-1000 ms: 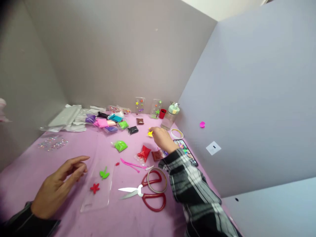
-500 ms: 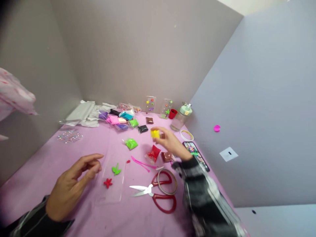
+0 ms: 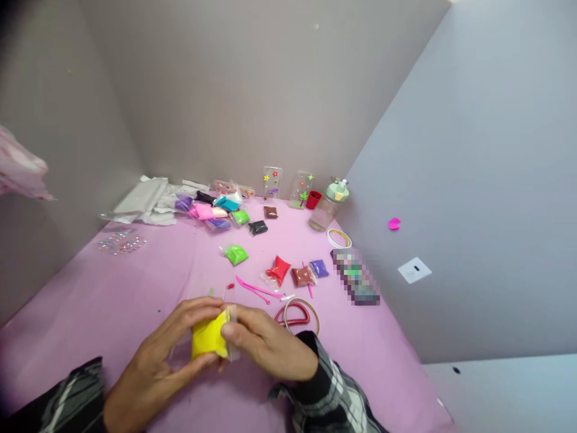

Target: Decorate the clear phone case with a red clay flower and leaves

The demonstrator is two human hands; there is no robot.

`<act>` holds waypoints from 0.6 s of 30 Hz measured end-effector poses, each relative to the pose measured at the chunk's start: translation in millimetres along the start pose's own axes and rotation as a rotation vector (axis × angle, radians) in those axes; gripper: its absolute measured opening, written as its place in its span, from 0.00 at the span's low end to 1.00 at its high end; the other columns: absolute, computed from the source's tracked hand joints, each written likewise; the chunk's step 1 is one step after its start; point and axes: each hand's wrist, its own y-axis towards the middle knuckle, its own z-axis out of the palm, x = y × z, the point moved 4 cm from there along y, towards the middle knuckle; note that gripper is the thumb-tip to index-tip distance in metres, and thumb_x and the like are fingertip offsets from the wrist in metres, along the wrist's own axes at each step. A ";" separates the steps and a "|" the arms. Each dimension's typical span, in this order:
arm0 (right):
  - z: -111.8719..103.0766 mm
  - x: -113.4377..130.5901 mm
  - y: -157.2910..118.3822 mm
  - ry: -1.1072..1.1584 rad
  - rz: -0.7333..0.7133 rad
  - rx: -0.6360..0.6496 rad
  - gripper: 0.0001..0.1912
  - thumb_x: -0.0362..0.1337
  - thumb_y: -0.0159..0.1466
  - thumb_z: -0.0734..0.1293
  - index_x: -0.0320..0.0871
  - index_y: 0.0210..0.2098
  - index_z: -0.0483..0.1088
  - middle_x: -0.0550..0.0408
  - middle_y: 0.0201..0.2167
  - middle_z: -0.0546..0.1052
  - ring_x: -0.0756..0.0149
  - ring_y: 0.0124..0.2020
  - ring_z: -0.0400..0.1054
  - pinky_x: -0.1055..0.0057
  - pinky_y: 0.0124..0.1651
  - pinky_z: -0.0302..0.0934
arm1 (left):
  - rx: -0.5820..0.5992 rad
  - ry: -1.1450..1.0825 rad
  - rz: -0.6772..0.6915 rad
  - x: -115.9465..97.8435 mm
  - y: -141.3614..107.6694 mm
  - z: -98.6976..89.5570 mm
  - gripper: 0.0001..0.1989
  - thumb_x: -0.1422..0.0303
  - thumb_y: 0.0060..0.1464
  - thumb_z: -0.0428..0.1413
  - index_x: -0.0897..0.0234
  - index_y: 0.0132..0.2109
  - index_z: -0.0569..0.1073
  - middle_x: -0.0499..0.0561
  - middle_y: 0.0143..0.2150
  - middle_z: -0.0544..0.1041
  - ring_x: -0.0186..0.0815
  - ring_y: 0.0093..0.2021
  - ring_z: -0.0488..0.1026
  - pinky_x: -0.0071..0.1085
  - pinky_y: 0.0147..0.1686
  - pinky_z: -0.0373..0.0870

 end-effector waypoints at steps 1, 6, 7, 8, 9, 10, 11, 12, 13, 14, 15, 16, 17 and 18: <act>-3.9 0.7 -2.0 -0.050 -0.012 -0.061 0.20 0.53 0.71 0.59 0.43 0.46 0.72 0.53 0.36 0.74 0.67 0.35 0.68 0.70 0.41 0.65 | -0.026 -0.015 -0.036 1.3 -0.2 -0.7 0.18 0.69 0.58 0.60 0.53 0.56 0.71 0.54 0.55 0.77 0.45 0.56 0.74 0.41 0.57 0.72; -17.2 -9.4 -8.6 0.018 0.062 -0.225 0.20 0.51 0.69 0.63 0.39 0.34 0.73 0.57 0.26 0.73 0.71 0.26 0.66 0.74 0.31 0.62 | -0.116 -0.011 -0.169 7.6 -5.2 1.8 0.15 0.70 0.56 0.61 0.53 0.50 0.73 0.50 0.47 0.80 0.41 0.49 0.78 0.33 0.49 0.76; -17.3 -12.3 -8.5 0.055 0.083 -0.210 0.19 0.50 0.67 0.67 0.39 0.32 0.73 0.58 0.25 0.72 0.73 0.24 0.65 0.75 0.30 0.61 | -0.109 -0.004 -0.159 8.2 -6.2 3.7 0.15 0.70 0.56 0.61 0.53 0.50 0.73 0.49 0.47 0.79 0.41 0.49 0.78 0.33 0.49 0.75; -17.0 -14.8 -8.2 0.090 0.103 -0.196 0.17 0.49 0.64 0.70 0.39 0.32 0.73 0.59 0.25 0.71 0.74 0.23 0.64 0.76 0.29 0.61 | -0.099 0.003 -0.141 8.8 -7.1 5.5 0.15 0.69 0.56 0.61 0.53 0.50 0.72 0.49 0.47 0.79 0.41 0.50 0.77 0.34 0.51 0.74; -16.6 -17.0 -7.7 0.123 0.122 -0.189 0.16 0.48 0.62 0.72 0.39 0.32 0.73 0.60 0.24 0.71 0.75 0.23 0.63 0.76 0.29 0.60 | -0.087 0.012 -0.120 9.6 -7.7 7.2 0.15 0.69 0.56 0.62 0.53 0.50 0.72 0.49 0.48 0.79 0.41 0.50 0.77 0.34 0.52 0.74; -16.2 -18.7 -7.2 0.148 0.140 -0.187 0.16 0.47 0.61 0.73 0.39 0.33 0.74 0.61 0.24 0.71 0.75 0.22 0.63 0.77 0.28 0.60 | -0.078 0.025 -0.101 10.5 -8.0 8.3 0.15 0.69 0.57 0.61 0.52 0.51 0.72 0.50 0.48 0.79 0.41 0.50 0.77 0.34 0.53 0.73; -15.8 -20.0 -6.7 0.160 0.158 -0.190 0.15 0.46 0.60 0.73 0.39 0.33 0.74 0.61 0.23 0.71 0.75 0.22 0.62 0.77 0.28 0.59 | -0.070 0.039 -0.081 11.3 -8.0 8.9 0.15 0.69 0.58 0.61 0.52 0.51 0.71 0.50 0.48 0.79 0.41 0.51 0.77 0.34 0.53 0.73; -15.7 -20.8 -6.3 0.161 0.172 -0.197 0.15 0.46 0.60 0.73 0.39 0.32 0.74 0.61 0.23 0.71 0.75 0.21 0.62 0.77 0.28 0.58 | -0.058 0.055 -0.066 12.0 -7.8 9.1 0.15 0.69 0.59 0.60 0.52 0.52 0.71 0.50 0.49 0.78 0.40 0.51 0.76 0.34 0.53 0.72; -15.8 -21.0 -6.1 0.155 0.182 -0.208 0.14 0.45 0.60 0.73 0.39 0.32 0.74 0.61 0.23 0.71 0.76 0.21 0.62 0.77 0.27 0.57 | -0.040 0.075 -0.054 12.3 -7.3 9.2 0.15 0.69 0.59 0.60 0.52 0.52 0.70 0.50 0.49 0.78 0.40 0.52 0.76 0.35 0.54 0.72; -16.3 -20.8 -6.0 0.147 0.186 -0.225 0.14 0.45 0.60 0.73 0.39 0.32 0.74 0.61 0.23 0.71 0.76 0.21 0.61 0.77 0.27 0.57 | -0.029 0.100 -0.043 11.9 -6.8 8.8 0.16 0.68 0.60 0.60 0.52 0.54 0.69 0.51 0.51 0.77 0.41 0.53 0.74 0.35 0.54 0.71; -17.1 -20.0 -6.2 0.138 0.184 -0.249 0.14 0.44 0.59 0.74 0.39 0.32 0.74 0.61 0.23 0.71 0.76 0.21 0.61 0.77 0.26 0.56 | -0.030 0.130 -0.036 10.8 -6.2 7.9 0.17 0.67 0.60 0.60 0.53 0.55 0.69 0.51 0.52 0.76 0.41 0.54 0.73 0.36 0.55 0.70; -18.2 -18.8 -6.5 0.130 0.176 -0.281 0.14 0.44 0.58 0.74 0.38 0.31 0.74 0.60 0.23 0.71 0.76 0.21 0.61 0.77 0.26 0.55 | -0.045 0.158 -0.037 9.1 -5.7 6.5 0.19 0.66 0.59 0.61 0.53 0.56 0.68 0.52 0.52 0.75 0.42 0.54 0.72 0.36 0.55 0.69; -19.4 -17.4 -6.9 0.123 0.163 -0.316 0.14 0.44 0.57 0.75 0.38 0.30 0.73 0.60 0.23 0.71 0.75 0.22 0.60 0.77 0.26 0.54 | -0.068 0.179 -0.041 6.8 -5.3 5.2 0.20 0.65 0.58 0.62 0.53 0.56 0.68 0.52 0.52 0.74 0.42 0.54 0.71 0.36 0.54 0.69; -20.3 -15.8 -7.3 0.117 0.148 -0.351 0.15 0.43 0.56 0.76 0.38 0.28 0.73 0.60 0.23 0.71 0.75 0.22 0.60 0.77 0.26 0.54 | -0.096 0.182 -0.051 4.1 -4.7 4.2 0.19 0.64 0.58 0.62 0.53 0.54 0.68 0.51 0.49 0.74 0.41 0.51 0.71 0.35 0.51 0.69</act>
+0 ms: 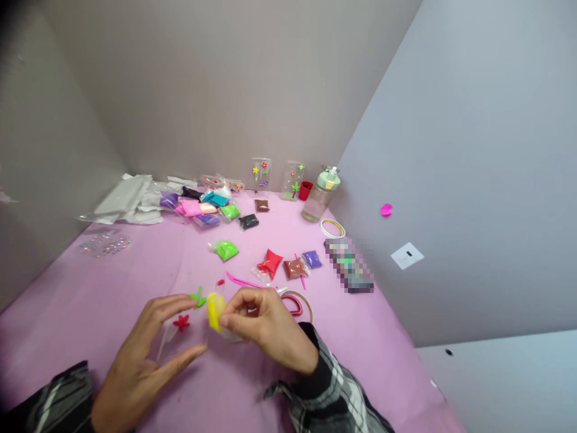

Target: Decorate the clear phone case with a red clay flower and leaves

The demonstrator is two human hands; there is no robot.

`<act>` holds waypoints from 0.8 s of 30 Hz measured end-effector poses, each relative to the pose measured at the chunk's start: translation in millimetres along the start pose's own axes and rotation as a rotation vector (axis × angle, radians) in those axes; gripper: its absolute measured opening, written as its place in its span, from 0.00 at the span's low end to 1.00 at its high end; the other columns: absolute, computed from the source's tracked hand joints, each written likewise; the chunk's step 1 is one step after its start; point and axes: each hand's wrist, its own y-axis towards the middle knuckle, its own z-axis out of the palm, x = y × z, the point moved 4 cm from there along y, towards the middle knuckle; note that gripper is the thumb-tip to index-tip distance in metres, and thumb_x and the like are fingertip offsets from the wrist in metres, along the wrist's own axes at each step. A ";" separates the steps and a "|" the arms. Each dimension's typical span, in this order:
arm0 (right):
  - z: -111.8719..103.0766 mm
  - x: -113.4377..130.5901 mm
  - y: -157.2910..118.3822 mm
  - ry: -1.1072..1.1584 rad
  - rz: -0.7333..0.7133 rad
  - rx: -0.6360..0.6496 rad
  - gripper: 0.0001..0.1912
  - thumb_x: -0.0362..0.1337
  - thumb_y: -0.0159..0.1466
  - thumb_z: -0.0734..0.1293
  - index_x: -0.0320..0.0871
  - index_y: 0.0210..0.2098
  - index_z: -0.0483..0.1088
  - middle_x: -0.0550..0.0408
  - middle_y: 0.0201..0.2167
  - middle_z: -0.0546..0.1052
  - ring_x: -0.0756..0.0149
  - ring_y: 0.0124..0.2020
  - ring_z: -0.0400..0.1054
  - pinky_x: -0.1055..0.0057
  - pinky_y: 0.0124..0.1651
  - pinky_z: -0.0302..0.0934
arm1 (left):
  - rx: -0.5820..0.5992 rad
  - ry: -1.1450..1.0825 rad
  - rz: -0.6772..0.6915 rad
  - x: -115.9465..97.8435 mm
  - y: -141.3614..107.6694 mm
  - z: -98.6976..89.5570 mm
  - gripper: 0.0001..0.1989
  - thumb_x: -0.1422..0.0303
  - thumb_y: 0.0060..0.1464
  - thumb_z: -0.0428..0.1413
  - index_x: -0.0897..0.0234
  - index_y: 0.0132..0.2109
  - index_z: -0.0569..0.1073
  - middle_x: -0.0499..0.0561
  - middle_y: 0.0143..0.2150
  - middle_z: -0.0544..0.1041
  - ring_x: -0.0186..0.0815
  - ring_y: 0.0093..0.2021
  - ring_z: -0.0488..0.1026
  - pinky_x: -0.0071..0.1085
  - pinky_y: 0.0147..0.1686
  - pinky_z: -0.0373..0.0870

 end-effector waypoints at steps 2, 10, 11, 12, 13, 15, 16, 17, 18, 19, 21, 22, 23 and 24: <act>0.2 2.4 -0.5 0.012 -0.024 -0.040 0.16 0.43 0.55 0.77 0.38 0.26 0.72 0.59 0.22 0.71 0.75 0.22 0.60 0.76 0.26 0.53 | -0.006 -0.065 -0.023 -5.6 1.5 1.2 0.09 0.65 0.60 0.60 0.54 0.47 0.69 0.47 0.42 0.73 0.38 0.44 0.72 0.32 0.46 0.70; 13.0 0.3 0.3 -0.017 -0.095 -0.033 0.11 0.38 0.58 0.74 0.38 0.27 0.72 0.60 0.23 0.70 0.73 0.24 0.59 0.74 0.29 0.52 | 0.220 -0.400 -0.266 0.2 7.4 26.6 0.03 0.67 0.63 0.55 0.57 0.42 0.67 0.47 0.41 0.70 0.38 0.44 0.72 0.35 0.47 0.70; 14.2 0.4 0.3 -0.047 -0.115 -0.038 0.09 0.37 0.59 0.73 0.38 0.27 0.72 0.59 0.24 0.70 0.73 0.25 0.59 0.73 0.29 0.52 | 0.222 -0.403 -0.269 1.7 7.4 27.1 0.04 0.67 0.62 0.56 0.57 0.41 0.67 0.47 0.41 0.70 0.38 0.44 0.71 0.36 0.46 0.70; 15.4 0.4 0.3 -0.068 -0.133 -0.037 0.09 0.37 0.60 0.72 0.38 0.27 0.72 0.59 0.25 0.70 0.72 0.26 0.59 0.73 0.30 0.52 | 0.222 -0.392 -0.263 2.6 7.3 27.1 0.05 0.68 0.61 0.57 0.57 0.41 0.67 0.47 0.41 0.69 0.38 0.44 0.71 0.36 0.46 0.70; 16.6 0.0 0.5 -0.078 -0.146 -0.030 0.09 0.37 0.61 0.71 0.39 0.28 0.72 0.59 0.25 0.70 0.71 0.27 0.59 0.73 0.31 0.52 | 0.223 -0.371 -0.253 3.1 7.3 26.9 0.05 0.69 0.60 0.58 0.58 0.40 0.67 0.48 0.41 0.69 0.38 0.44 0.71 0.36 0.46 0.69; 18.4 -1.7 1.6 -0.074 -0.154 -0.011 0.10 0.38 0.63 0.70 0.39 0.28 0.72 0.59 0.25 0.69 0.70 0.28 0.60 0.72 0.32 0.53 | 0.233 -0.325 -0.235 3.1 7.6 26.5 0.04 0.70 0.61 0.56 0.59 0.38 0.67 0.48 0.40 0.69 0.38 0.43 0.70 0.36 0.45 0.68; 18.9 -3.1 2.5 -0.067 -0.155 -0.001 0.10 0.38 0.63 0.69 0.39 0.28 0.71 0.59 0.25 0.69 0.70 0.28 0.60 0.72 0.32 0.54 | 0.243 -0.312 -0.229 2.9 7.9 26.5 0.03 0.70 0.62 0.55 0.59 0.38 0.67 0.48 0.40 0.69 0.38 0.43 0.70 0.36 0.45 0.67; 19.1 -4.9 3.8 -0.058 -0.151 0.007 0.11 0.39 0.64 0.69 0.39 0.28 0.71 0.59 0.25 0.69 0.70 0.28 0.60 0.72 0.32 0.54 | 0.252 -0.305 -0.226 2.8 8.3 26.8 0.04 0.70 0.64 0.53 0.59 0.38 0.67 0.48 0.39 0.70 0.38 0.43 0.70 0.35 0.44 0.67; 19.0 -6.9 5.1 -0.046 -0.143 0.016 0.11 0.40 0.64 0.69 0.39 0.28 0.71 0.59 0.25 0.69 0.71 0.28 0.60 0.72 0.32 0.54 | 0.260 -0.303 -0.228 2.9 8.7 27.2 0.05 0.70 0.64 0.52 0.59 0.37 0.68 0.48 0.39 0.70 0.38 0.42 0.70 0.35 0.44 0.67; 18.9 -9.1 6.6 -0.032 -0.133 0.025 0.12 0.40 0.64 0.69 0.39 0.28 0.70 0.59 0.25 0.69 0.71 0.27 0.60 0.72 0.32 0.54 | 0.266 -0.301 -0.235 3.4 9.0 27.8 0.05 0.70 0.64 0.51 0.59 0.37 0.67 0.48 0.39 0.69 0.37 0.42 0.70 0.35 0.43 0.67; 18.5 -13.1 9.2 -0.011 -0.110 0.043 0.12 0.41 0.64 0.69 0.39 0.29 0.70 0.59 0.24 0.68 0.71 0.27 0.60 0.73 0.31 0.54 | 0.273 -0.291 -0.254 5.3 9.3 29.7 0.05 0.71 0.64 0.52 0.60 0.37 0.67 0.48 0.38 0.69 0.37 0.40 0.70 0.35 0.42 0.66; 18.1 -14.7 10.2 -0.010 -0.100 0.048 0.12 0.41 0.64 0.69 0.39 0.29 0.70 0.60 0.25 0.68 0.71 0.27 0.60 0.73 0.31 0.54 | 0.275 -0.280 -0.261 6.5 9.3 30.8 0.05 0.71 0.63 0.53 0.59 0.36 0.66 0.47 0.37 0.68 0.37 0.40 0.69 0.34 0.42 0.66; 17.9 -16.1 11.0 -0.013 -0.092 0.054 0.11 0.40 0.63 0.69 0.39 0.29 0.70 0.60 0.25 0.68 0.72 0.27 0.60 0.73 0.31 0.54 | 0.275 -0.268 -0.262 7.5 9.4 31.9 0.05 0.71 0.61 0.54 0.59 0.36 0.65 0.47 0.37 0.68 0.37 0.39 0.69 0.34 0.41 0.65; 17.7 -17.3 11.5 -0.018 -0.082 0.059 0.11 0.40 0.63 0.69 0.39 0.29 0.70 0.59 0.25 0.68 0.72 0.27 0.60 0.73 0.31 0.54 | 0.272 -0.256 -0.260 8.5 9.6 32.9 0.06 0.72 0.60 0.55 0.59 0.35 0.65 0.47 0.37 0.68 0.37 0.39 0.68 0.34 0.41 0.65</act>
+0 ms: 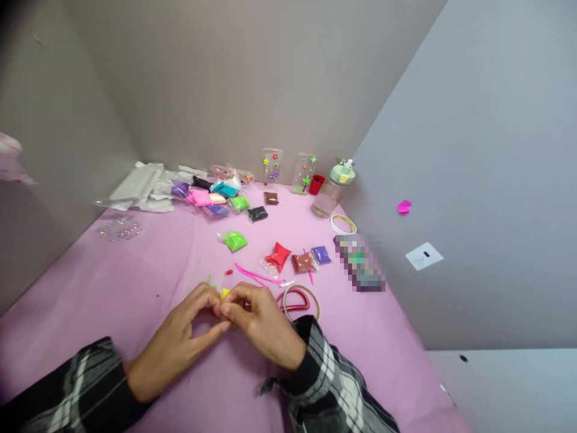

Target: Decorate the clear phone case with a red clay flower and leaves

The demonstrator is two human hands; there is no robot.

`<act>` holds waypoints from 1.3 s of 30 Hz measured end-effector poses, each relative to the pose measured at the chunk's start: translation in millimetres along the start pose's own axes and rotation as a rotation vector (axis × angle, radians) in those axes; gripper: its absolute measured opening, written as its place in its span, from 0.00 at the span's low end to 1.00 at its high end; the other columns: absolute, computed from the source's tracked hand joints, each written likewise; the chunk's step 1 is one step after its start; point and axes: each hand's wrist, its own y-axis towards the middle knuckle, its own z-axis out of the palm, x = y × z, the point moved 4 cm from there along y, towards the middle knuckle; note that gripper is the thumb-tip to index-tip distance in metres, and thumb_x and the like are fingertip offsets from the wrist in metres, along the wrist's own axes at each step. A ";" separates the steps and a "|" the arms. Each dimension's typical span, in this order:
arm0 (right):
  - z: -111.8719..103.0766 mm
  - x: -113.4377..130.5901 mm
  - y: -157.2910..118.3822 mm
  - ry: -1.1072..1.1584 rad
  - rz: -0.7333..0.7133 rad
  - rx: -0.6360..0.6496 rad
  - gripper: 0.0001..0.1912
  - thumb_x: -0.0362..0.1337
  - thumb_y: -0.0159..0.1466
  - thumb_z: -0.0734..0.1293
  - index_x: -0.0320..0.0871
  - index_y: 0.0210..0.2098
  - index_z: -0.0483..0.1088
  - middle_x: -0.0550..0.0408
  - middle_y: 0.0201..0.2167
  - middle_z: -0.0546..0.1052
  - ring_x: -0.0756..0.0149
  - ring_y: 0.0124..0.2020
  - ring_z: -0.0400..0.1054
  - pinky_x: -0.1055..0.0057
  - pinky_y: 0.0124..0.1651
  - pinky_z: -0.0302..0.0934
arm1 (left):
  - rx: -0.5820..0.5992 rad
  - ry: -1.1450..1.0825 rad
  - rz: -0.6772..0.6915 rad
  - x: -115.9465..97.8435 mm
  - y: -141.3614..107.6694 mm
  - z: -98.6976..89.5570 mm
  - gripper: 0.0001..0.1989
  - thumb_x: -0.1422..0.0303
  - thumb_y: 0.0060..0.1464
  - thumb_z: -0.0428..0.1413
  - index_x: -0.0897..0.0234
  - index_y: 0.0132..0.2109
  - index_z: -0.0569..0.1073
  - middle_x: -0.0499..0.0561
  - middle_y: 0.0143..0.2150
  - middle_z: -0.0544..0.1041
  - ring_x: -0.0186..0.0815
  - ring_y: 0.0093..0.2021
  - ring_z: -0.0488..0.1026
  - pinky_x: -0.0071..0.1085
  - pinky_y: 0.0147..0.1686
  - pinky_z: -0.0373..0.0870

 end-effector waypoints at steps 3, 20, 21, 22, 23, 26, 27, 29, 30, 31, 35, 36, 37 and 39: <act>-0.6 -3.4 0.3 0.004 0.034 0.015 0.10 0.39 0.64 0.68 0.39 0.30 0.70 0.58 0.26 0.70 0.71 0.28 0.62 0.73 0.33 0.56 | -0.003 -0.008 0.002 2.5 2.0 0.9 0.06 0.73 0.60 0.53 0.59 0.35 0.64 0.47 0.37 0.68 0.37 0.39 0.68 0.34 0.41 0.65; -7.2 1.8 -0.5 -0.061 0.039 0.015 0.06 0.32 0.63 0.65 0.41 0.29 0.67 0.60 0.24 0.70 0.72 0.26 0.65 0.74 0.32 0.60 | 0.067 -0.072 -0.007 -2.8 7.1 -0.4 0.09 0.69 0.63 0.51 0.60 0.32 0.69 0.48 0.35 0.70 0.37 0.38 0.69 0.32 0.41 0.64; -7.4 1.7 -0.4 -0.072 0.037 0.015 0.05 0.32 0.63 0.65 0.41 0.30 0.67 0.60 0.24 0.70 0.72 0.26 0.65 0.75 0.32 0.60 | 0.067 -0.070 -0.006 -3.1 7.4 -0.3 0.09 0.69 0.63 0.51 0.60 0.32 0.68 0.48 0.35 0.70 0.37 0.38 0.69 0.32 0.41 0.64; -7.6 1.4 -0.3 -0.080 0.039 0.015 0.05 0.32 0.63 0.65 0.41 0.30 0.67 0.60 0.25 0.71 0.72 0.26 0.65 0.75 0.32 0.60 | 0.070 -0.065 -0.006 -3.4 7.7 -0.2 0.09 0.70 0.62 0.51 0.60 0.32 0.69 0.48 0.35 0.70 0.37 0.38 0.70 0.32 0.41 0.64; -7.7 1.1 -0.1 -0.085 0.041 0.015 0.04 0.32 0.63 0.65 0.41 0.31 0.67 0.60 0.25 0.71 0.72 0.26 0.66 0.75 0.31 0.60 | 0.072 -0.059 -0.006 -3.9 8.0 -0.1 0.09 0.70 0.62 0.51 0.60 0.32 0.69 0.48 0.35 0.70 0.37 0.38 0.70 0.32 0.41 0.64; -8.2 0.2 0.7 -0.077 0.052 0.017 0.04 0.33 0.63 0.66 0.41 0.31 0.67 0.60 0.26 0.72 0.73 0.25 0.66 0.75 0.31 0.60 | 0.069 -0.052 -0.005 -5.0 8.9 0.0 0.09 0.71 0.61 0.51 0.60 0.31 0.69 0.47 0.34 0.71 0.36 0.38 0.70 0.32 0.41 0.64; -8.4 -0.1 0.9 -0.072 0.057 0.016 0.05 0.34 0.64 0.66 0.41 0.31 0.67 0.60 0.25 0.71 0.73 0.25 0.66 0.75 0.30 0.60 | 0.066 -0.057 -0.005 -5.0 9.2 0.0 0.09 0.72 0.61 0.52 0.60 0.31 0.69 0.47 0.34 0.71 0.36 0.38 0.70 0.32 0.41 0.65; -8.8 -0.3 1.0 -0.071 0.065 0.011 0.07 0.35 0.64 0.66 0.41 0.30 0.67 0.61 0.25 0.71 0.73 0.24 0.66 0.76 0.29 0.59 | 0.061 -0.074 -0.004 -4.1 9.4 0.1 0.08 0.72 0.60 0.53 0.60 0.31 0.69 0.47 0.34 0.71 0.36 0.38 0.71 0.32 0.41 0.65; -8.9 -0.1 0.8 -0.074 0.068 0.010 0.07 0.36 0.64 0.66 0.41 0.30 0.67 0.61 0.24 0.70 0.73 0.24 0.65 0.76 0.29 0.59 | 0.061 -0.082 -0.006 -3.2 9.4 0.3 0.08 0.72 0.60 0.53 0.60 0.31 0.69 0.47 0.34 0.72 0.37 0.38 0.71 0.32 0.42 0.65; -9.0 0.1 0.5 -0.078 0.069 0.011 0.07 0.36 0.64 0.66 0.41 0.30 0.67 0.61 0.24 0.70 0.73 0.24 0.65 0.76 0.29 0.59 | 0.061 -0.088 -0.009 -1.9 9.3 0.4 0.08 0.72 0.60 0.54 0.60 0.31 0.70 0.47 0.34 0.72 0.37 0.38 0.71 0.32 0.42 0.65; -8.8 1.6 -1.0 -0.095 0.071 0.030 0.05 0.35 0.63 0.67 0.42 0.32 0.67 0.60 0.25 0.72 0.72 0.25 0.66 0.75 0.30 0.59 | 0.052 -0.111 -0.021 3.8 8.2 0.4 0.07 0.70 0.59 0.57 0.60 0.31 0.70 0.47 0.34 0.72 0.37 0.38 0.71 0.32 0.42 0.65; -8.9 1.8 -1.4 -0.099 0.071 0.035 0.04 0.34 0.62 0.68 0.42 0.33 0.68 0.60 0.25 0.73 0.72 0.25 0.67 0.75 0.30 0.59 | 0.050 -0.116 -0.024 5.0 8.0 0.4 0.07 0.70 0.58 0.58 0.60 0.31 0.70 0.46 0.34 0.72 0.37 0.38 0.71 0.32 0.41 0.65; -8.9 1.9 -1.6 -0.101 0.070 0.041 0.04 0.35 0.62 0.68 0.42 0.33 0.68 0.60 0.26 0.73 0.72 0.25 0.67 0.75 0.30 0.60 | 0.049 -0.120 -0.028 6.0 7.9 0.4 0.08 0.70 0.58 0.58 0.60 0.31 0.70 0.46 0.34 0.72 0.37 0.38 0.71 0.32 0.41 0.65; -9.4 1.9 -1.7 -0.095 0.065 0.048 0.05 0.35 0.63 0.68 0.41 0.32 0.69 0.59 0.25 0.73 0.72 0.25 0.66 0.75 0.31 0.60 | 0.052 -0.121 -0.036 7.3 8.0 0.4 0.08 0.70 0.57 0.59 0.61 0.31 0.69 0.46 0.35 0.72 0.36 0.38 0.71 0.32 0.42 0.64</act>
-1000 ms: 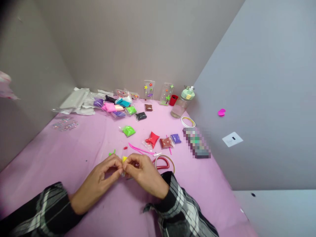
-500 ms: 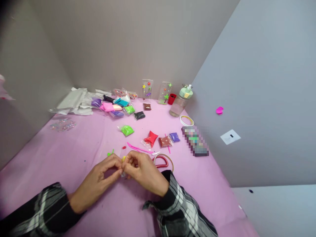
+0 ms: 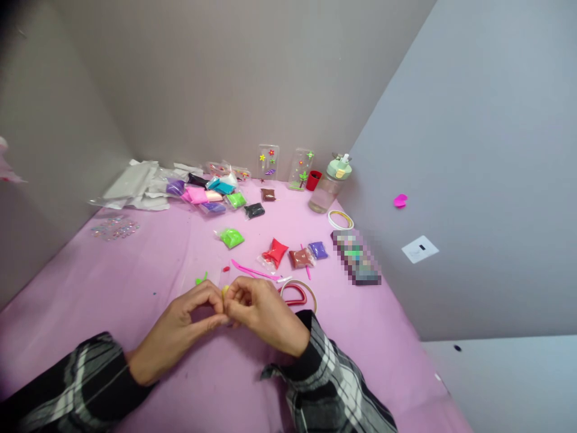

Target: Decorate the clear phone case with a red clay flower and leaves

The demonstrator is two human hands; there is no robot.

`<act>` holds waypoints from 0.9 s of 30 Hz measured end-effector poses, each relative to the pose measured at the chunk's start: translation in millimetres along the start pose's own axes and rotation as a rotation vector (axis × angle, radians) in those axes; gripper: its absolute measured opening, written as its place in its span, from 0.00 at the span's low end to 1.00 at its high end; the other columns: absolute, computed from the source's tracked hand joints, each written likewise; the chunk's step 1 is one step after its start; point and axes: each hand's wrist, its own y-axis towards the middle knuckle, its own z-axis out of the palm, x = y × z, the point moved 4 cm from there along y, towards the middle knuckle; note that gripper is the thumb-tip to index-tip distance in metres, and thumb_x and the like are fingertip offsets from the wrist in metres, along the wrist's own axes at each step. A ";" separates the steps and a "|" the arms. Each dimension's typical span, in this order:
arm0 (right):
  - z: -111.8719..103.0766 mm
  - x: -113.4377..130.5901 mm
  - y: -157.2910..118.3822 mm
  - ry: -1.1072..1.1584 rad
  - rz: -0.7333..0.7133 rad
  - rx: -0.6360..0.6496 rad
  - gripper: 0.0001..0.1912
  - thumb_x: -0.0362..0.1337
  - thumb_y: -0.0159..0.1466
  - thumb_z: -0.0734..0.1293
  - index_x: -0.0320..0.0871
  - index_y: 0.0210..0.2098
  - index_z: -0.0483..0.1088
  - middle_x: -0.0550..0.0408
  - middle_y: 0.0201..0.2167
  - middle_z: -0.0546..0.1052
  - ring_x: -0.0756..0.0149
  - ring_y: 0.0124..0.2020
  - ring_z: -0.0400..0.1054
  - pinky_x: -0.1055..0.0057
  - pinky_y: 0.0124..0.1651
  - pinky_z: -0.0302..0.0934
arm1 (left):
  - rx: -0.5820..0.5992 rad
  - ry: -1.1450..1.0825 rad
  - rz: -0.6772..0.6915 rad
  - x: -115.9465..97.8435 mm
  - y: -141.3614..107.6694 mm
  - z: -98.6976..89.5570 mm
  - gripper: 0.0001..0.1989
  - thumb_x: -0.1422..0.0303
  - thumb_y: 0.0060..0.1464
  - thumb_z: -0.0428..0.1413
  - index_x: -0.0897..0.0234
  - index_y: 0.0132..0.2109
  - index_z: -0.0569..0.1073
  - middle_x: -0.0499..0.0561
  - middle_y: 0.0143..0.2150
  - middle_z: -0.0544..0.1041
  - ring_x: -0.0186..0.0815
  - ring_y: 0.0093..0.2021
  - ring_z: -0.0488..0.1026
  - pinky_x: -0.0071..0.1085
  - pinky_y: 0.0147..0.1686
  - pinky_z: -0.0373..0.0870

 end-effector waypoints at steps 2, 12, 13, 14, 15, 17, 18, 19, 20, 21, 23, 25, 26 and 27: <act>-0.7 -0.5 0.4 0.024 0.002 0.004 0.06 0.37 0.64 0.67 0.40 0.32 0.70 0.60 0.25 0.72 0.73 0.25 0.66 0.75 0.31 0.59 | -0.001 0.003 -0.009 0.3 0.5 -0.7 0.08 0.69 0.58 0.60 0.61 0.31 0.69 0.46 0.35 0.72 0.37 0.38 0.71 0.32 0.42 0.64; -0.9 -2.4 3.2 0.129 0.050 0.010 0.15 0.46 0.60 0.73 0.39 0.29 0.74 0.61 0.21 0.71 0.74 0.22 0.62 0.75 0.28 0.56 | -0.028 0.026 -0.015 -2.8 1.0 -3.0 0.07 0.66 0.59 0.59 0.60 0.35 0.69 0.47 0.37 0.70 0.38 0.39 0.71 0.33 0.42 0.65; -1.0 -2.5 3.4 0.124 0.045 0.004 0.17 0.48 0.60 0.73 0.39 0.30 0.74 0.61 0.21 0.71 0.74 0.22 0.62 0.75 0.28 0.56 | -0.028 0.033 -0.011 -3.1 1.1 -3.2 0.06 0.66 0.59 0.58 0.60 0.35 0.69 0.47 0.37 0.70 0.37 0.39 0.71 0.33 0.42 0.66; -1.1 -2.6 3.6 0.120 0.037 0.000 0.17 0.49 0.60 0.73 0.39 0.30 0.74 0.61 0.21 0.71 0.74 0.22 0.62 0.75 0.29 0.57 | -0.027 0.038 -0.005 -3.5 1.2 -3.4 0.06 0.66 0.60 0.57 0.60 0.35 0.70 0.47 0.37 0.71 0.37 0.39 0.71 0.33 0.42 0.66; -1.1 -2.7 3.8 0.120 0.028 0.000 0.18 0.50 0.60 0.73 0.39 0.30 0.74 0.60 0.21 0.71 0.73 0.22 0.62 0.75 0.29 0.57 | -0.027 0.044 0.003 -4.0 1.2 -3.6 0.06 0.66 0.61 0.56 0.60 0.35 0.70 0.47 0.37 0.71 0.37 0.39 0.71 0.33 0.42 0.66; -1.0 -2.9 4.2 0.134 0.014 0.003 0.19 0.51 0.60 0.73 0.39 0.30 0.73 0.60 0.22 0.71 0.73 0.23 0.63 0.74 0.30 0.58 | -0.028 0.054 0.011 -4.7 1.1 -4.0 0.06 0.68 0.62 0.54 0.60 0.35 0.70 0.47 0.37 0.71 0.37 0.39 0.71 0.33 0.42 0.66; -0.9 -3.1 4.4 0.142 0.011 0.004 0.19 0.51 0.61 0.72 0.39 0.30 0.73 0.60 0.22 0.71 0.73 0.23 0.63 0.74 0.30 0.58 | -0.029 0.058 0.011 -4.9 1.0 -4.2 0.06 0.69 0.62 0.53 0.60 0.35 0.70 0.47 0.36 0.71 0.37 0.39 0.71 0.33 0.42 0.66; -0.8 -3.3 4.5 0.148 0.009 0.006 0.19 0.51 0.61 0.72 0.39 0.30 0.72 0.59 0.23 0.71 0.73 0.24 0.63 0.73 0.31 0.58 | -0.031 0.058 0.008 -4.8 1.0 -4.3 0.06 0.69 0.62 0.53 0.60 0.35 0.69 0.47 0.36 0.71 0.37 0.39 0.71 0.33 0.42 0.66; -0.6 -3.5 4.6 0.149 0.008 0.008 0.19 0.51 0.61 0.71 0.39 0.30 0.72 0.59 0.23 0.71 0.72 0.24 0.63 0.73 0.31 0.58 | -0.033 0.054 0.002 -4.5 1.0 -4.4 0.06 0.69 0.62 0.52 0.60 0.35 0.69 0.47 0.36 0.71 0.37 0.39 0.71 0.33 0.42 0.67; -0.3 -3.6 4.6 0.145 0.007 0.011 0.19 0.51 0.62 0.71 0.39 0.30 0.72 0.59 0.23 0.71 0.72 0.24 0.64 0.73 0.32 0.59 | -0.034 0.046 -0.004 -4.0 1.1 -4.4 0.06 0.69 0.62 0.52 0.60 0.35 0.69 0.47 0.36 0.71 0.37 0.39 0.71 0.33 0.42 0.67; 0.3 -3.8 4.6 0.128 0.005 0.015 0.19 0.50 0.63 0.70 0.39 0.30 0.71 0.59 0.23 0.71 0.72 0.25 0.64 0.73 0.32 0.59 | -0.034 0.027 -0.016 -2.7 1.3 -4.2 0.06 0.69 0.62 0.52 0.60 0.35 0.68 0.47 0.36 0.71 0.36 0.38 0.71 0.32 0.41 0.67; 0.7 -4.4 4.5 0.108 0.010 0.009 0.16 0.48 0.63 0.70 0.39 0.30 0.71 0.59 0.23 0.71 0.72 0.25 0.65 0.73 0.33 0.60 | -0.029 0.015 -0.024 -1.7 1.6 -3.9 0.06 0.68 0.63 0.52 0.60 0.35 0.68 0.47 0.36 0.70 0.36 0.38 0.71 0.32 0.41 0.67; 0.9 -4.8 4.5 0.101 0.014 0.005 0.15 0.46 0.63 0.70 0.39 0.31 0.71 0.60 0.23 0.71 0.72 0.25 0.65 0.73 0.33 0.60 | -0.027 0.012 -0.025 -1.3 1.7 -3.9 0.07 0.67 0.63 0.52 0.60 0.35 0.68 0.47 0.36 0.70 0.36 0.38 0.71 0.32 0.41 0.67; 1.2 -5.2 4.4 0.097 0.015 0.002 0.13 0.44 0.63 0.70 0.40 0.31 0.71 0.60 0.23 0.71 0.72 0.25 0.65 0.73 0.33 0.61 | -0.025 0.011 -0.027 -0.8 1.7 -3.9 0.07 0.66 0.63 0.52 0.60 0.35 0.68 0.47 0.36 0.70 0.36 0.38 0.71 0.32 0.41 0.67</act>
